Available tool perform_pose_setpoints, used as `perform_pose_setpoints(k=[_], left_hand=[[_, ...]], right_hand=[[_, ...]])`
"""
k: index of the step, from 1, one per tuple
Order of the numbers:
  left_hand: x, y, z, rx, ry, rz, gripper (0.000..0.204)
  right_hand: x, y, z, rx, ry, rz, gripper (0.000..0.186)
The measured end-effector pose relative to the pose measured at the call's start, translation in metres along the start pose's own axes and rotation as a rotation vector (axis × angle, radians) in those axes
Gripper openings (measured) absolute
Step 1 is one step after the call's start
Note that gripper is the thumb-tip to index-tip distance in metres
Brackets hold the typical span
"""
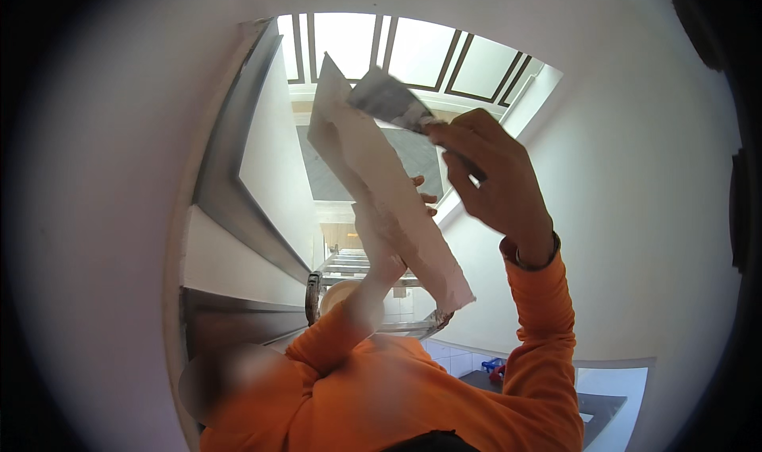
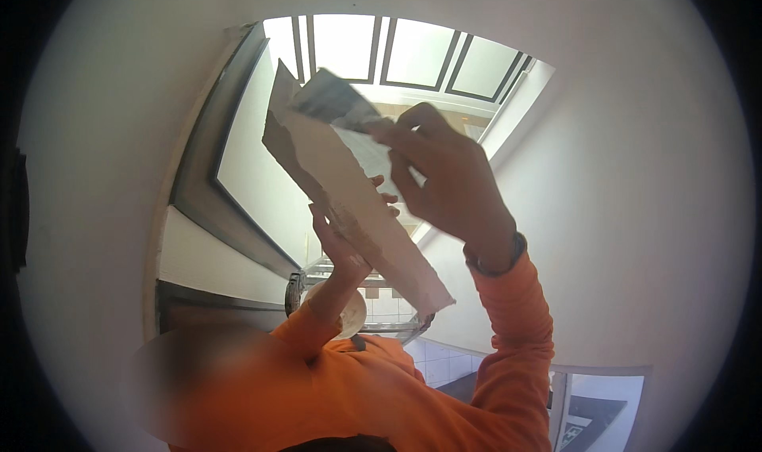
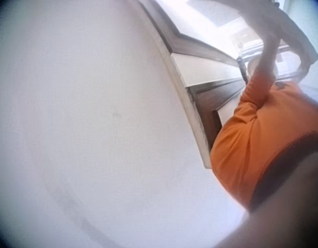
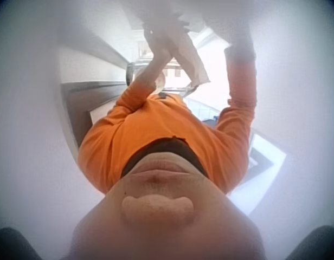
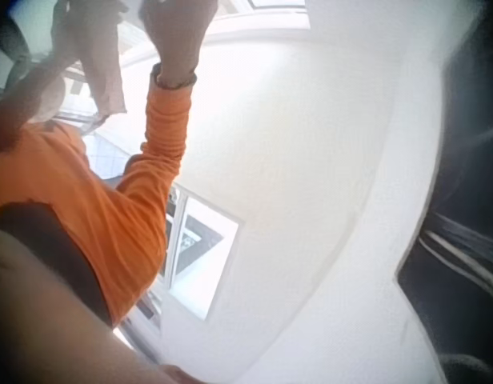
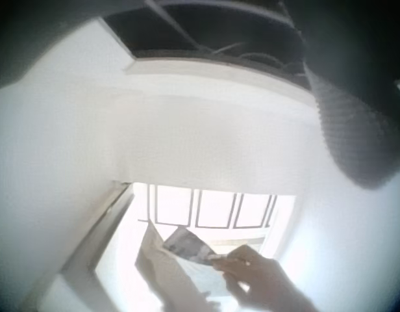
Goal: The person positions a white rectangular panel against the ceiling, then uses a putty knife to scoop plaster from a bucket and spread it evenly across the panel's surface. The person repeatedly applies and smooths the plaster on the same panel.
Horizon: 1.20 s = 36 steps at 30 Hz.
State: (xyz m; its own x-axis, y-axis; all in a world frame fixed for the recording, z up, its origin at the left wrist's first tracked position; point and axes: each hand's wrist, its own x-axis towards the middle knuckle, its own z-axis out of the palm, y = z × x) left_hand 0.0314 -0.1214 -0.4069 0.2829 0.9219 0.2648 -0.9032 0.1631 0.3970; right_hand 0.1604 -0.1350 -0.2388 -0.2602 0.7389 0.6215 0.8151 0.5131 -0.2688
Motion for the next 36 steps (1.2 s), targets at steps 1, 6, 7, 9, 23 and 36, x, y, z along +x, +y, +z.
perform_pose_setpoints(k=[1, 6, 7, 9, 23, 36], left_hand=[[0.0, 0.001, 0.002, 0.081, 0.001, 0.006, 0.076], [0.007, -0.014, -0.018, 0.095, 0.082, 0.103, 0.072], [0.006, -0.015, -0.024, 0.101, 0.066, 0.123, 0.07], [0.01, -0.017, -0.026, 0.071, 0.124, 0.128, 0.065], [0.026, 0.02, -0.002, 0.07, -0.007, 0.27, 0.065], [0.049, 0.047, -0.009, -0.165, -0.146, 0.221, 0.087]], right_hand=[[0.0, -0.013, -0.003, -0.024, -0.027, -0.011, 0.036], [0.007, -0.059, -0.005, -0.188, -0.054, -0.091, 0.038], [0.008, -0.066, -0.006, -0.217, -0.062, -0.096, 0.04], [0.012, -0.072, -0.009, -0.243, -0.069, -0.119, 0.042], [0.01, -0.074, -0.004, -0.273, -0.2, -0.142, 0.039], [-0.006, -0.07, -0.001, -0.262, -0.307, -0.112, 0.035]])
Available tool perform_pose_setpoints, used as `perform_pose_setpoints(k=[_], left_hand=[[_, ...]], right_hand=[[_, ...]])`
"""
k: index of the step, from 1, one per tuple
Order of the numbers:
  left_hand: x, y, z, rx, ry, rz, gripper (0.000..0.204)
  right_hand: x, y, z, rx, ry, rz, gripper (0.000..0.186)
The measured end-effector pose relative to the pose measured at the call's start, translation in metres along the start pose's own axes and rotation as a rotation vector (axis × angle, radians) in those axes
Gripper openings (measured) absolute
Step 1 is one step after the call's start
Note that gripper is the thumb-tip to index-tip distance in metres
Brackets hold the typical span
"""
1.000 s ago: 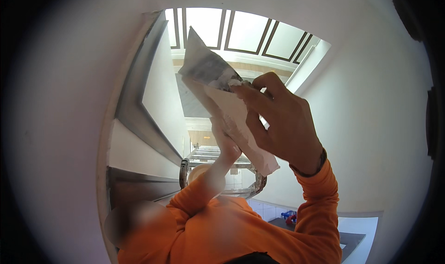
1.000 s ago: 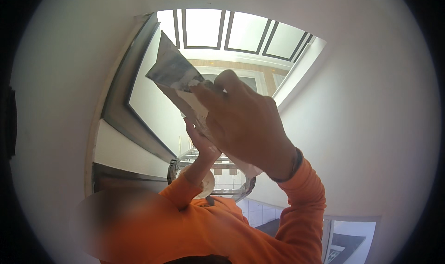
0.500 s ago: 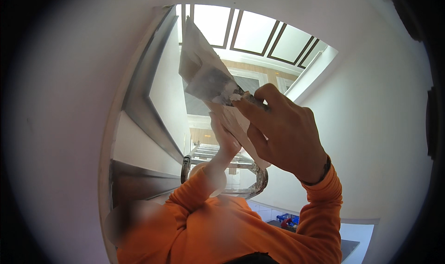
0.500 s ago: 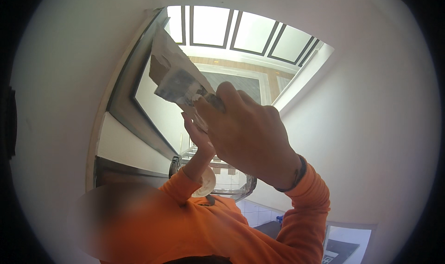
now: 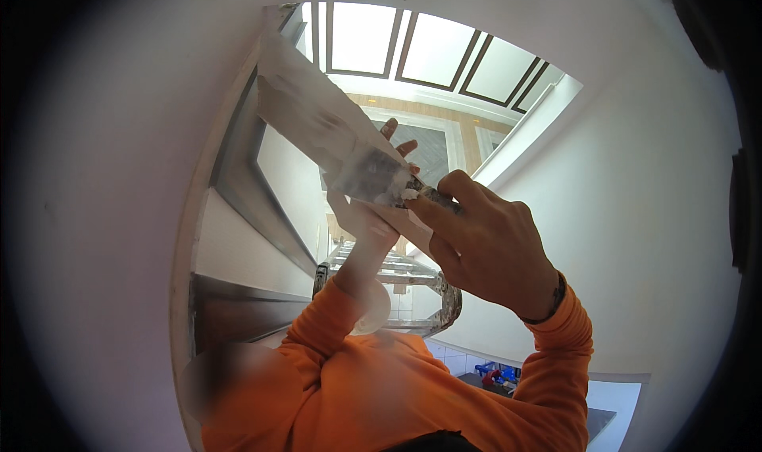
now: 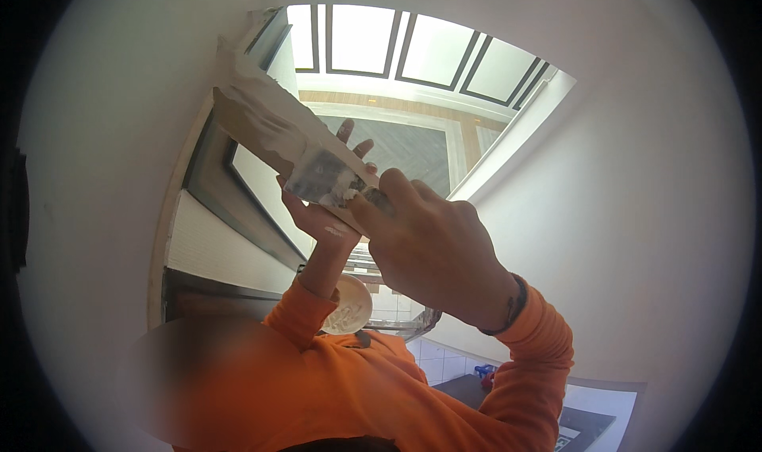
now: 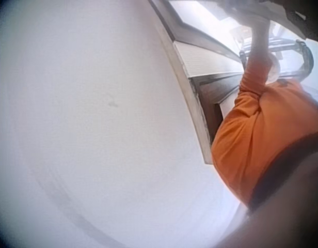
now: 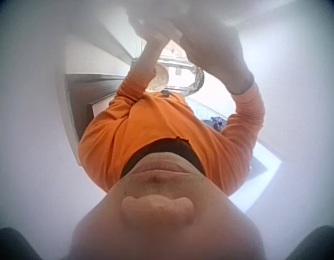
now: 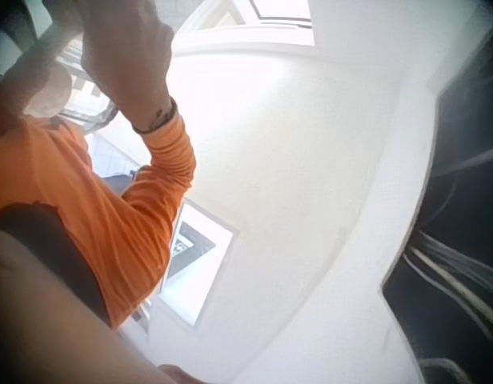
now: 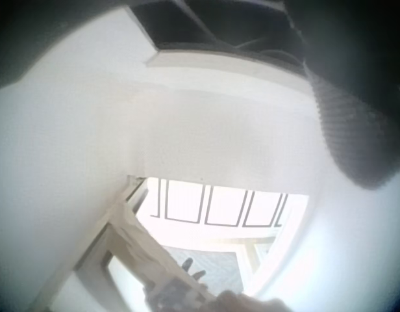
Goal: The person positions a white rectangular panel against the ceiling, then uses a putty knife to scoop plaster from a bucket and spread it evenly across the panel's surface. The person repeatedly applies and smooths the plaster on the same panel.
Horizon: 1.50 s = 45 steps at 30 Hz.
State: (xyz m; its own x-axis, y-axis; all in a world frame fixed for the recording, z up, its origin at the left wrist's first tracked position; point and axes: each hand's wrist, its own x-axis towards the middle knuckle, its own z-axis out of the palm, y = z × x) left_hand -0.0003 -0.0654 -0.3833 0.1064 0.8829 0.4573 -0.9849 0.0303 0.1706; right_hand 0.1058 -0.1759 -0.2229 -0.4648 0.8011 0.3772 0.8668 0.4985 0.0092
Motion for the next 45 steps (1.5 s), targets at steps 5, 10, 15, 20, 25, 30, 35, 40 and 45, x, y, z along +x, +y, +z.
perform_pose_setpoints(k=[5, 10, 15, 20, 25, 30, 35, 40, 45], left_hand=[[0.009, 0.011, 0.002, -0.344, -0.11, -0.057, 0.088], [0.011, 0.02, 0.012, 0.03, 0.068, 0.004, 0.093], [0.017, 0.026, 0.017, -0.01, 0.162, 0.038, 0.097], [0.007, 0.023, 0.018, 0.037, 0.195, -0.042, 0.095], [-0.01, 0.011, 0.025, 0.072, 0.37, -0.145, 0.095], [-0.017, 0.004, 0.017, -0.082, 0.159, -0.248, 0.094], [-0.024, 0.0, 0.005, -0.312, 0.027, -0.308, 0.094], [-0.027, -0.004, -0.001, -0.353, 0.026, -0.318, 0.092], [-0.027, 0.002, 0.006, -0.325, 0.04, -0.307, 0.086]], right_hand=[[-0.002, -0.001, 0.0, 0.001, -0.024, -0.008, 0.036], [-0.006, 0.0, -0.004, -0.028, -0.078, 0.005, 0.034], [-0.013, 0.011, -0.011, 0.07, -0.092, 0.048, 0.035], [-0.008, 0.038, -0.003, 0.255, 0.072, 0.06, 0.04], [0.015, 0.073, 0.016, 0.265, 0.198, -0.099, 0.037], [0.039, 0.099, 0.027, 0.176, 0.161, -0.218, 0.031], [0.055, 0.126, 0.04, 0.317, 0.159, -0.163, 0.021], [0.068, 0.135, 0.056, 0.422, 0.177, -0.167, 0.015], [0.068, 0.142, 0.051, 0.391, 0.2, -0.224, 0.014]])
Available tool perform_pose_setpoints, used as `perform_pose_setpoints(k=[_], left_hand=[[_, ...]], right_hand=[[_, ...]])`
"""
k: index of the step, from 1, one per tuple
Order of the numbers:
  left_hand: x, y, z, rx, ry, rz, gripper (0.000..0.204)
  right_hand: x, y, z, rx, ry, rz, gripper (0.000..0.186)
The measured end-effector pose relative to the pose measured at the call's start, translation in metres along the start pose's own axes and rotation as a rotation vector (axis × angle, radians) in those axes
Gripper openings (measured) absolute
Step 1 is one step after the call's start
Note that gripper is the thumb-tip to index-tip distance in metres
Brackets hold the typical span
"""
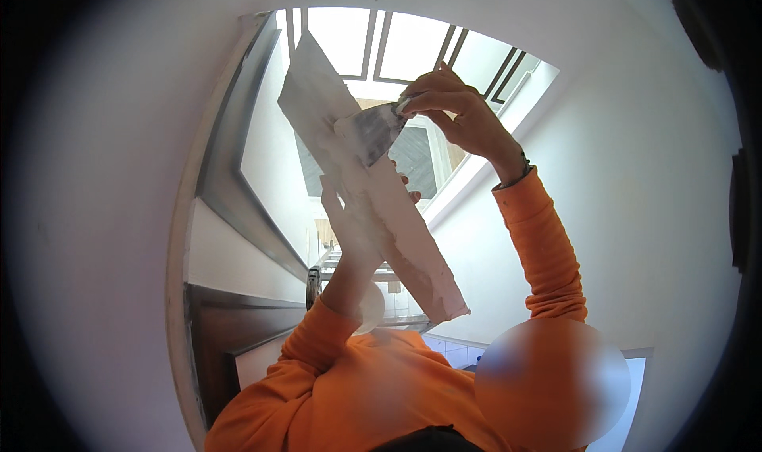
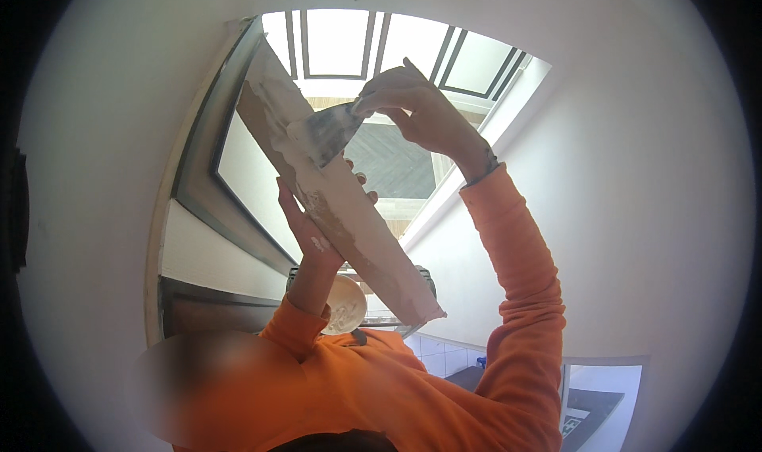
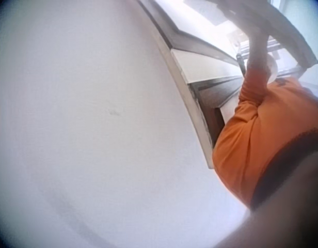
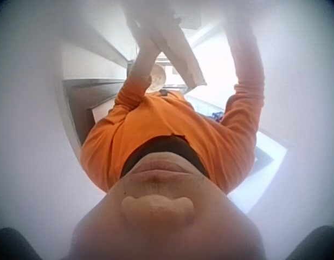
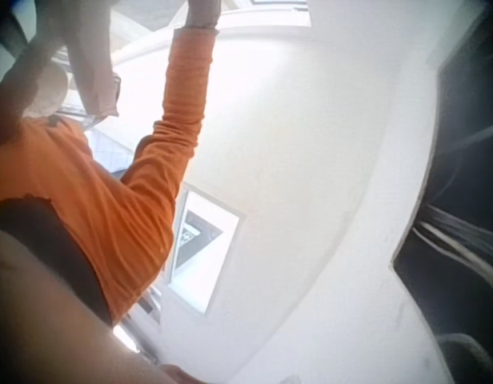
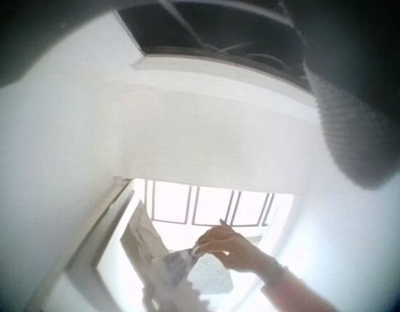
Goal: The person positions a white rectangular panel against the ceiling, then uses a putty knife to scoop plaster from a bucket and spread it evenly across the panel's surface. The person repeatedly applies and smooths the plaster on the same panel.
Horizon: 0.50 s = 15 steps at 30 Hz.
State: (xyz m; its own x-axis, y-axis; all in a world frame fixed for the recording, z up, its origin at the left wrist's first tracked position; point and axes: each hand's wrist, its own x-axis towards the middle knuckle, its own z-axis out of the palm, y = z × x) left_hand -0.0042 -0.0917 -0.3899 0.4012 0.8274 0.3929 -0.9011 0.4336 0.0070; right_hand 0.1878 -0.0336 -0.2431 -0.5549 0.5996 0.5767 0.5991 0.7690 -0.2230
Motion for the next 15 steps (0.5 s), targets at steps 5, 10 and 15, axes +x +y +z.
perform_pose_setpoints(k=[5, 10, 15], left_hand=[[-0.001, 0.005, -0.002, -0.027, -0.08, -0.041, 0.082], [0.002, 0.004, -0.002, 0.006, 0.08, 0.039, 0.082], [0.002, 0.001, -0.009, 0.041, 0.067, 0.072, 0.084]], right_hand=[[-0.009, 0.006, -0.013, -0.163, -0.032, 0.033, 0.016], [-0.012, 0.003, -0.035, -0.256, -0.03, 0.085, 0.023], [0.002, -0.045, -0.037, -0.169, 0.056, 0.166, 0.031]])
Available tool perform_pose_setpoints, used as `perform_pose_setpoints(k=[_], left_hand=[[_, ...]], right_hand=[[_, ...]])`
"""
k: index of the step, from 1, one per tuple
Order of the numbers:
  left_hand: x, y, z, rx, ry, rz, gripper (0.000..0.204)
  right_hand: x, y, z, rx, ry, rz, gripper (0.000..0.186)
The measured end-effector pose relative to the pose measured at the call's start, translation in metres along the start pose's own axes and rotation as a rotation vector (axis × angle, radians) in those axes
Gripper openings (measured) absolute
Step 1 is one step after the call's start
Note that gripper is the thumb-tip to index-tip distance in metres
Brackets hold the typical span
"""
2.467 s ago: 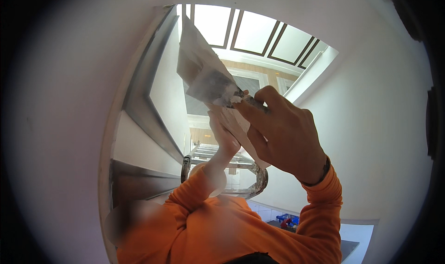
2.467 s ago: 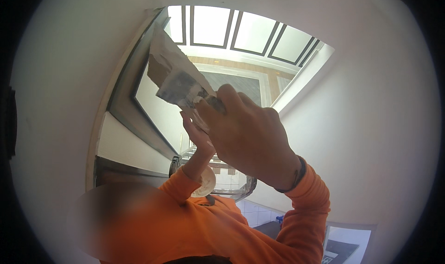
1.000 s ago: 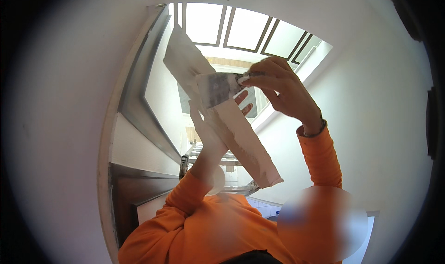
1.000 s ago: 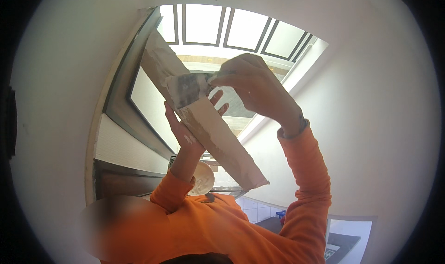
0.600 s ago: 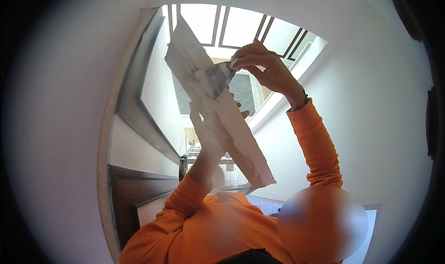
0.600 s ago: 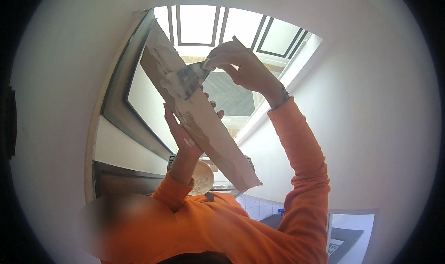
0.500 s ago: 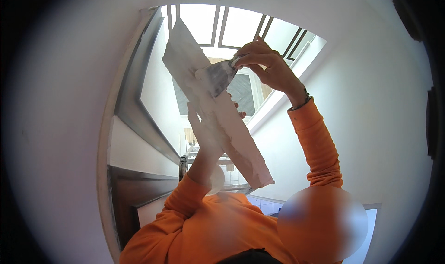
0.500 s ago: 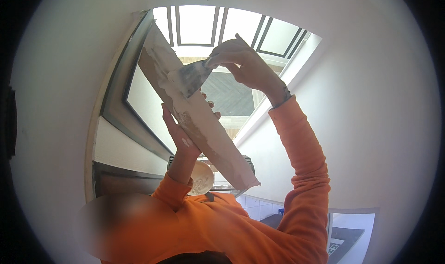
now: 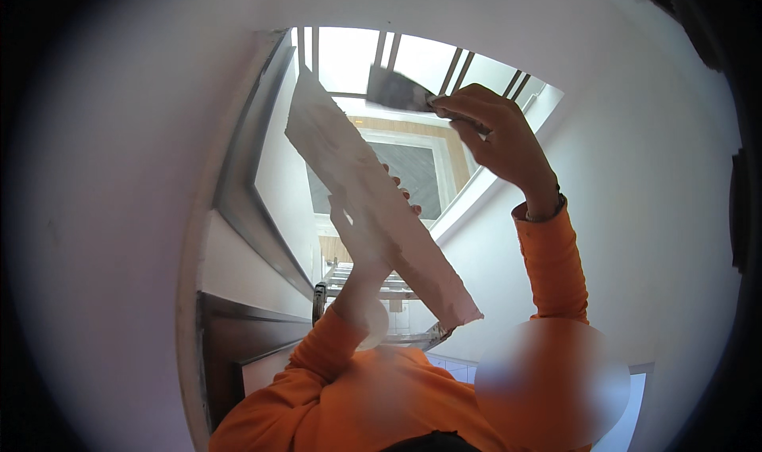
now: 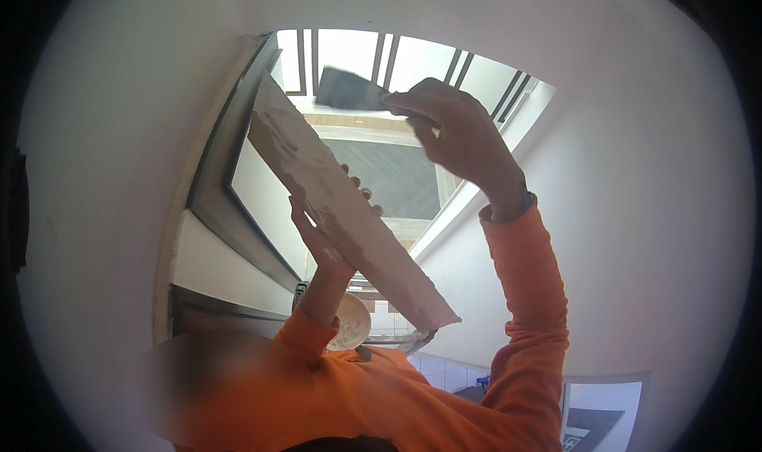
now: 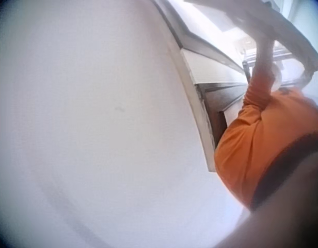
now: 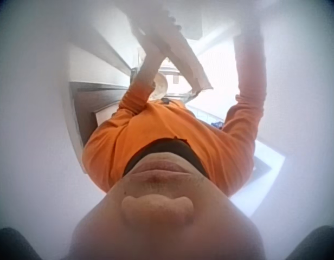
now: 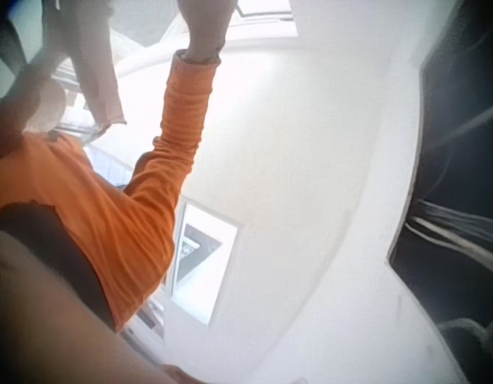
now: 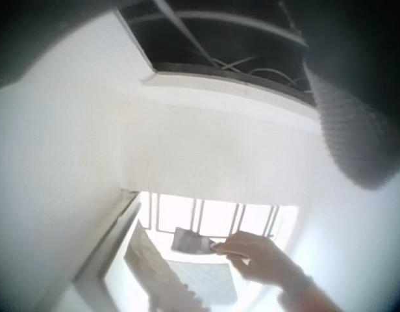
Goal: The person positions a white rectangular panel against the ceiling, then uses a putty knife to scoop plaster from a bucket and spread it evenly across the panel's surface. The person repeatedly applies and smooths the plaster on the same panel.
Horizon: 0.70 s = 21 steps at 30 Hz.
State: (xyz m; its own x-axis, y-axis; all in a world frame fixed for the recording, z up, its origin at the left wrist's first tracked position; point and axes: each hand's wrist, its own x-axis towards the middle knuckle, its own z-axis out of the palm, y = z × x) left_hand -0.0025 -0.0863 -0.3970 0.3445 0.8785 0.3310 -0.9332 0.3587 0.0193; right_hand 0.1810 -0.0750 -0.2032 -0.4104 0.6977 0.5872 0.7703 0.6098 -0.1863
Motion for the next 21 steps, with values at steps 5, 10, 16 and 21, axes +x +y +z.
perform_pose_setpoints(k=[5, 10, 16, 21], left_hand=[[0.001, -0.001, 0.001, 0.202, 0.136, 0.024, 0.086], [-0.001, -0.005, 0.011, 0.208, 0.131, 0.067, 0.079], [-0.008, -0.004, -0.001, 0.305, 0.101, 0.047, 0.076], [-0.008, -0.002, 0.016, 0.376, 0.185, 0.065, 0.079]], right_hand=[[0.018, -0.05, 0.009, -0.129, -0.006, -0.065, 0.032], [0.029, -0.074, 0.015, -0.104, -0.012, -0.084, 0.031], [0.035, -0.092, 0.017, -0.108, -0.005, -0.068, 0.032], [0.037, -0.099, 0.02, -0.106, -0.016, -0.021, 0.035]])
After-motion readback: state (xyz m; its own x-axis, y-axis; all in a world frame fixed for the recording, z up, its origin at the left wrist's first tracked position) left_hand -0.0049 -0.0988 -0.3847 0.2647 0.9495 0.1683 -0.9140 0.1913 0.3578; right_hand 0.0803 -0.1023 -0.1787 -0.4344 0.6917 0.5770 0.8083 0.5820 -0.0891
